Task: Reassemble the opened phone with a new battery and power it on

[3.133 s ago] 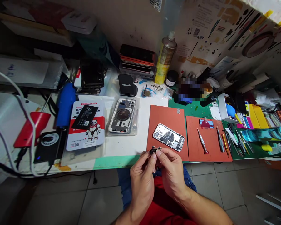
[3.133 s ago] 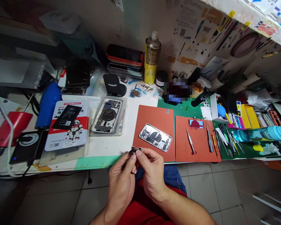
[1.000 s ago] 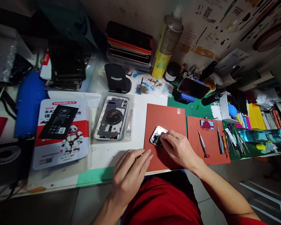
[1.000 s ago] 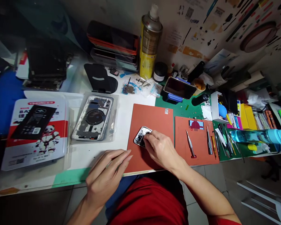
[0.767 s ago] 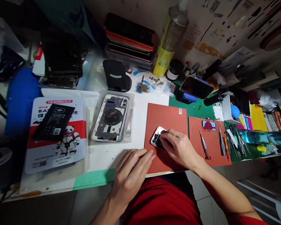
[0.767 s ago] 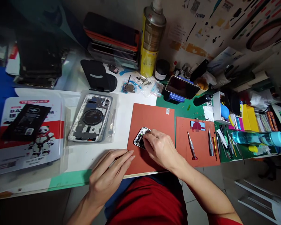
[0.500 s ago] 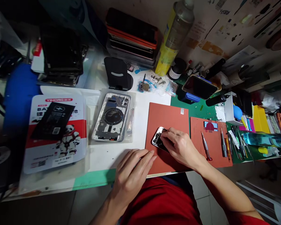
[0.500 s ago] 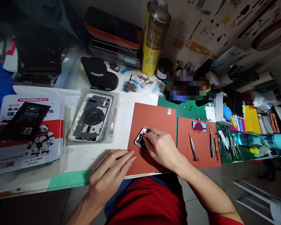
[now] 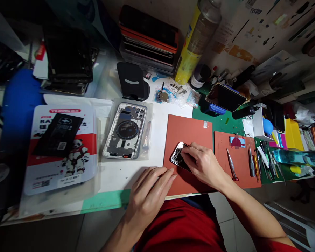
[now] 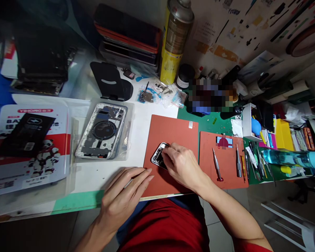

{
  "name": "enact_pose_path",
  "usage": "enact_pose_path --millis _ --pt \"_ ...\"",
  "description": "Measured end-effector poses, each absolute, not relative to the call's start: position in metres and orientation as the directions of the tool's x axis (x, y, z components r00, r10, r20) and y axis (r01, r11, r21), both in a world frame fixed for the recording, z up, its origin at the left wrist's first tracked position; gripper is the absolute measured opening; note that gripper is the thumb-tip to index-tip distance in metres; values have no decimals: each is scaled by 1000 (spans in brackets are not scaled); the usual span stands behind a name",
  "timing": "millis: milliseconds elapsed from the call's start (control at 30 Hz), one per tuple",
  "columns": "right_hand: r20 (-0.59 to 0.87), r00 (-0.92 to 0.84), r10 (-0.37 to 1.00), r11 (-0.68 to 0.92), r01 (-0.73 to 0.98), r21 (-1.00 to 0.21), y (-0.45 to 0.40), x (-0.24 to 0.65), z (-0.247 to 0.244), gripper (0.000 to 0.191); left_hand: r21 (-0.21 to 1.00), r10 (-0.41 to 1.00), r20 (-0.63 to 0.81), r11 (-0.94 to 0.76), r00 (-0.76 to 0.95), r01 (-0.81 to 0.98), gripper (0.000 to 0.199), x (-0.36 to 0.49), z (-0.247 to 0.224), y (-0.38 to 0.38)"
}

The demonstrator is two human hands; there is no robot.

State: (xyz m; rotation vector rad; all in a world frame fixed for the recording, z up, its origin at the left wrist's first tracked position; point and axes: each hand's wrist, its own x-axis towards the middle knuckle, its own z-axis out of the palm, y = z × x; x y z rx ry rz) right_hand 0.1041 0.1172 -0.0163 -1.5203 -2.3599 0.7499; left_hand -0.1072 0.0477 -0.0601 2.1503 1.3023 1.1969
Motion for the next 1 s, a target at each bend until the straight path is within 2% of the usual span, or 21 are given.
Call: enact_pose_path --millis 167,333,567,767,1000 --pt "-84 -419 904 284 735 -616 118 105 -14 19 668 861 472 -489 189 560 40 -106 -60 47" --pt "-49 -376 925 244 689 -682 115 104 -11 17 699 924 373 -341 87 628 21 -100 -55 50" --pt "-31 -330 943 187 606 -773 107 99 -7 16 797 955 296 -265 31 544 18 -90 -48 59" --pt "-5 -314 949 190 585 -788 102 99 -8 15 794 950 312 -270 15 544 16 -88 -49 58" --pt "14 -307 952 201 590 -782 101 102 -7 16 731 924 380 -327 40 599 19 -88 -52 59"
